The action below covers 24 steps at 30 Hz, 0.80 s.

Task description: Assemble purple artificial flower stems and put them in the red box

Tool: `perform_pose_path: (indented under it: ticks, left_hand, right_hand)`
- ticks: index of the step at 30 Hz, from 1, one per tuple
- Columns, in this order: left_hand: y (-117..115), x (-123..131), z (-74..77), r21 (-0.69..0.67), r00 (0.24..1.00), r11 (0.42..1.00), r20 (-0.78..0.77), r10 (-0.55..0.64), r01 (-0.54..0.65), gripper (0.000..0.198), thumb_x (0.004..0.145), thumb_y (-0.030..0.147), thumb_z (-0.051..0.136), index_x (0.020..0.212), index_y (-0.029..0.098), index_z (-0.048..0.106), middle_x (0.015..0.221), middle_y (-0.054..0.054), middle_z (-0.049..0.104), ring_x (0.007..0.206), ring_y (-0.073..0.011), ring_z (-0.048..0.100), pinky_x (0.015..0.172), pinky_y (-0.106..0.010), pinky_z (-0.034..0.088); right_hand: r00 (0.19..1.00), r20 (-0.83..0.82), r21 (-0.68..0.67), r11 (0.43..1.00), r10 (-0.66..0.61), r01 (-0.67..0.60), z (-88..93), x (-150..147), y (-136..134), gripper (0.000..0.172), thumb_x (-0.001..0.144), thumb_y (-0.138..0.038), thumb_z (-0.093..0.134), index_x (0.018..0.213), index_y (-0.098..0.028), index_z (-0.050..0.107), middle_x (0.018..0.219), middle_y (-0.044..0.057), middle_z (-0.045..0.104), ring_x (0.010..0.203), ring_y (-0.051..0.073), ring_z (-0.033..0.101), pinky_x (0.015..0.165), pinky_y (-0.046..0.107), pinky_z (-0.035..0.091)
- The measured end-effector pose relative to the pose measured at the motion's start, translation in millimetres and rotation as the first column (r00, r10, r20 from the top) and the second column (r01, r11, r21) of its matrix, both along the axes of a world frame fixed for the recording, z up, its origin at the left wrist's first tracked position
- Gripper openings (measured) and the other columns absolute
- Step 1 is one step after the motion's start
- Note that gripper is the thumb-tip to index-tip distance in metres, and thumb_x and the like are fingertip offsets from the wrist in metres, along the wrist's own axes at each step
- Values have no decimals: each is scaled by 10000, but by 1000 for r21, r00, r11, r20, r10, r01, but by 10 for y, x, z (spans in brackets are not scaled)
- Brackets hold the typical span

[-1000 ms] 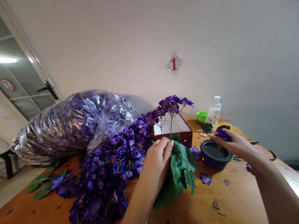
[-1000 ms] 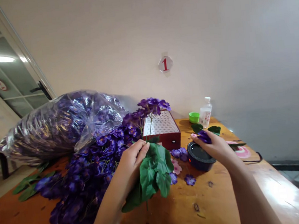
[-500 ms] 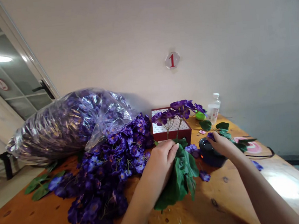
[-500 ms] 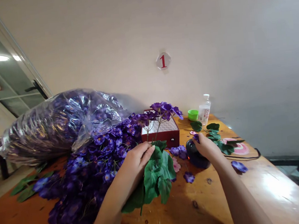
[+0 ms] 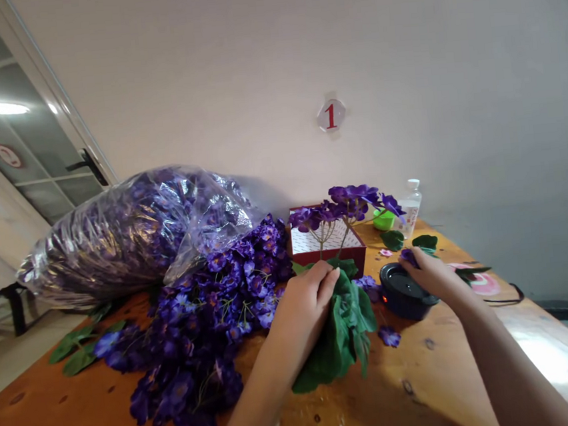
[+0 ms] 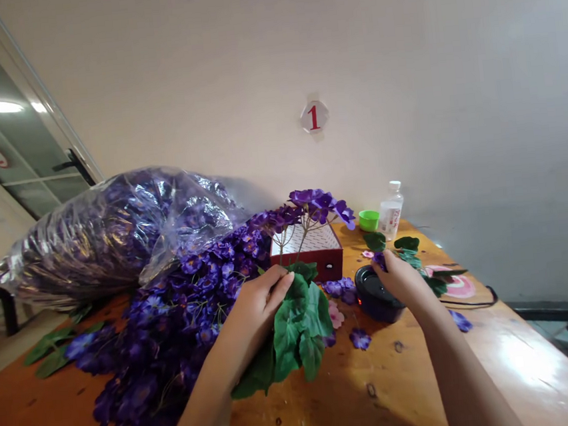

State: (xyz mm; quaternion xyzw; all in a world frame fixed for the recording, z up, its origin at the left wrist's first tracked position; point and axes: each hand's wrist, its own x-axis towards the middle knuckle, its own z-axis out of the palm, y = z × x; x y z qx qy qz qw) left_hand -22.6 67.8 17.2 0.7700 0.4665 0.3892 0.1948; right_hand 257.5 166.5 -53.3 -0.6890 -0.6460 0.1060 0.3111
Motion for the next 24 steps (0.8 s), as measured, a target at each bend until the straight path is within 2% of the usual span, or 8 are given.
perform_pose_path:
  ticks: [4, 7, 10, 13, 17, 19, 21, 24]
  left_hand:
    - [-28, 3, 39, -34, 998, 999, -58, 21, -23, 275, 939, 364, 371, 766, 205, 515, 643, 12, 537, 616, -142, 536, 605, -246, 377]
    - [-31, -1, 58, -13, 996, 999, -74, 46, -47, 273, 937, 358, 386, 792, 198, 553, 689, -6, 585, 667, -156, 570, 643, -254, 401]
    - [-18, -16, 53, 29, 997, 999, -68, 42, -40, 289, 940, 367, 390, 819, 194, 587, 752, -21, 629, 722, -163, 590, 666, -250, 413]
    - [12, -21, 22, 73, 994, 997, -112, -8, 16, 295, 944, 366, 397, 822, 192, 602, 763, -19, 655, 722, -160, 609, 664, -241, 417]
    - [76, 19, -55, 146, 950, 986, -311, -36, 86, 277, 942, 349, 415, 849, 196, 627, 813, -35, 691, 756, -182, 646, 665, -245, 425]
    - [106, 49, -98, 165, 905, 978, -423, -44, 125, 265, 938, 348, 425, 871, 203, 636, 825, -37, 700, 758, -193, 656, 642, -245, 422]
    - [125, 70, -131, 168, 856, 968, -511, -74, 184, 270, 940, 344, 422, 855, 204, 637, 814, -32, 702, 734, -189, 657, 611, -238, 410]
    - [120, 71, -139, 172, 819, 950, -560, -122, 259, 285, 938, 341, 429, 796, 200, 631, 790, -24, 699, 716, -179, 654, 594, -230, 395]
  right_hand:
    - [974, -227, 86, 996, 23, -3, 21, -54, -23, 199, 704, -279, 619, 668, -240, 427, 643, 30, 566, 681, 235, 566, 587, 292, 365]
    - [872, -486, 116, 993, 62, -7, 90, -102, -59, 238, 655, -311, 677, 653, -229, 453, 560, -19, 484, 534, 168, 479, 492, 263, 328]
    - [637, -757, 218, 975, 142, 42, 249, -79, -124, 250, 763, -407, 547, 668, -221, 409, 575, -55, 399, 435, 83, 349, 423, 216, 280]
    - [355, -904, 315, 932, 238, 177, 467, 32, -241, 221, 817, -279, 406, 631, -208, 311, 602, -77, 280, 407, 27, 240, 409, 171, 259]
    - [76, -926, 376, 878, 371, 295, 722, 67, -513, 167, 777, -132, 346, 618, -180, 358, 636, -67, 262, 403, -3, 253, 403, 127, 280]
    - [-39, -855, 475, 812, 517, 340, 820, -60, -684, 115, 752, -122, 388, 652, -166, 424, 654, -51, 316, 412, 0, 282, 391, 124, 285]
    - [-67, -776, 588, 757, 627, 286, 887, -261, -843, 68, 730, -121, 479, 690, -174, 466, 651, -37, 385, 413, 15, 300, 365, 136, 264]
    - [65, -826, 555, 828, 560, -78, 882, -556, -980, 144, 767, -206, 610, 691, -203, 488, 611, -38, 429, 392, 31, 295, 339, 158, 201]
